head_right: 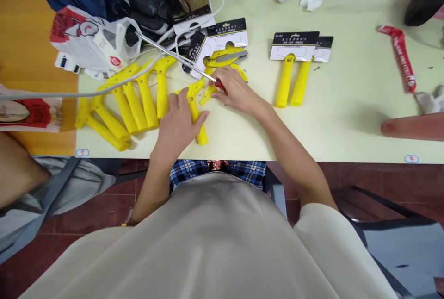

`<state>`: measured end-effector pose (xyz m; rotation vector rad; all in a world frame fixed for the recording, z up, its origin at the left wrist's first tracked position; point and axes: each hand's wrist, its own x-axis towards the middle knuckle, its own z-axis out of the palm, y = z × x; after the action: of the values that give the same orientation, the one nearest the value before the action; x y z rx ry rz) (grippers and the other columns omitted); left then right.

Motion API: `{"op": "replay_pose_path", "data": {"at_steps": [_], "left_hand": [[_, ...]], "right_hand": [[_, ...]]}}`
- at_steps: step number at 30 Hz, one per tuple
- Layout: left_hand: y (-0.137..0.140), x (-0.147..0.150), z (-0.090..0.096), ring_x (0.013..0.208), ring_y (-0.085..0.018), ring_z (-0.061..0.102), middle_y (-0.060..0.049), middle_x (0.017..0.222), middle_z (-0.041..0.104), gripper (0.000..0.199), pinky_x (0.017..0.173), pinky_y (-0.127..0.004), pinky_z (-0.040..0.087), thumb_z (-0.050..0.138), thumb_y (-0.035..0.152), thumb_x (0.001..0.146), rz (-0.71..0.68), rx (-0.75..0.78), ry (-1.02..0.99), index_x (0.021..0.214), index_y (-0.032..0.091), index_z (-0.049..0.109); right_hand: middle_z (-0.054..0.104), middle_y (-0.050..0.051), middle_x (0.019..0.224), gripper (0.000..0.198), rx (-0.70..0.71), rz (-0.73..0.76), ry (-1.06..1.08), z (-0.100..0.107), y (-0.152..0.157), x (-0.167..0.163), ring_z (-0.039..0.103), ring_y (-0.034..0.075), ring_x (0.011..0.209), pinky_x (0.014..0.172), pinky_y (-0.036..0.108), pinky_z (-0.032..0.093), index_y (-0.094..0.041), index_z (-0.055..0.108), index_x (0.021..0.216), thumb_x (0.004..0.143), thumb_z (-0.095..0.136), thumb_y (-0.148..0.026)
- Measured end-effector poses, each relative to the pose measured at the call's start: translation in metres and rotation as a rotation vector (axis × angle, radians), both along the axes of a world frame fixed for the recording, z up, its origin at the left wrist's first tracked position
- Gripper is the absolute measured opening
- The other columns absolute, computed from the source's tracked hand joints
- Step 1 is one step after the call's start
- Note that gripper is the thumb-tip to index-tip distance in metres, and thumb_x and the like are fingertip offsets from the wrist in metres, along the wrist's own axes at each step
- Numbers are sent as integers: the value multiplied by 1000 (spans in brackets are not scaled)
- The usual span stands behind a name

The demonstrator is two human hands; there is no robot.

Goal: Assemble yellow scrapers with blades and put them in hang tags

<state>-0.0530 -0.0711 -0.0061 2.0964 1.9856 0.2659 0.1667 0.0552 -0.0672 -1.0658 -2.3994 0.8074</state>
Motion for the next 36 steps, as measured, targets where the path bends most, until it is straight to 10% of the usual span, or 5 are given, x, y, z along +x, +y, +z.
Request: {"op": "replay_pose_path", "data": {"at_steps": [7,17,26,36], "left_hand": [[8,-1,7,121,-39,73,-23,140,62,67,105,-56,64,53,14,105,46,-51,-103,168,15,32],[-3,-19,1,131,-40,65,-21,138,57,58,120,-63,54,54,30,109,37,144,-331,167,21,46],[-14,-25,17,86,-19,67,-10,124,63,45,59,-30,68,63,60,111,31,-121,-1045,145,32,63],[50,46,26,60,-11,53,-1,93,62,34,43,-20,50,78,55,105,-26,-412,-1686,103,28,58]], "right_hand": [[59,13,131,48,38,-37,-7,-2,1,-3,53,18,112,107,40,50,-14,56,121,107,55,-60],[64,13,134,50,-84,-191,52,3,-2,1,60,18,115,117,46,56,-20,58,123,108,48,-66],[66,10,140,57,-82,-335,176,7,0,5,62,17,118,122,45,55,-18,52,113,106,53,-75],[68,2,115,63,36,-527,148,11,3,8,45,6,91,99,30,52,-20,49,116,108,44,-82]]}}
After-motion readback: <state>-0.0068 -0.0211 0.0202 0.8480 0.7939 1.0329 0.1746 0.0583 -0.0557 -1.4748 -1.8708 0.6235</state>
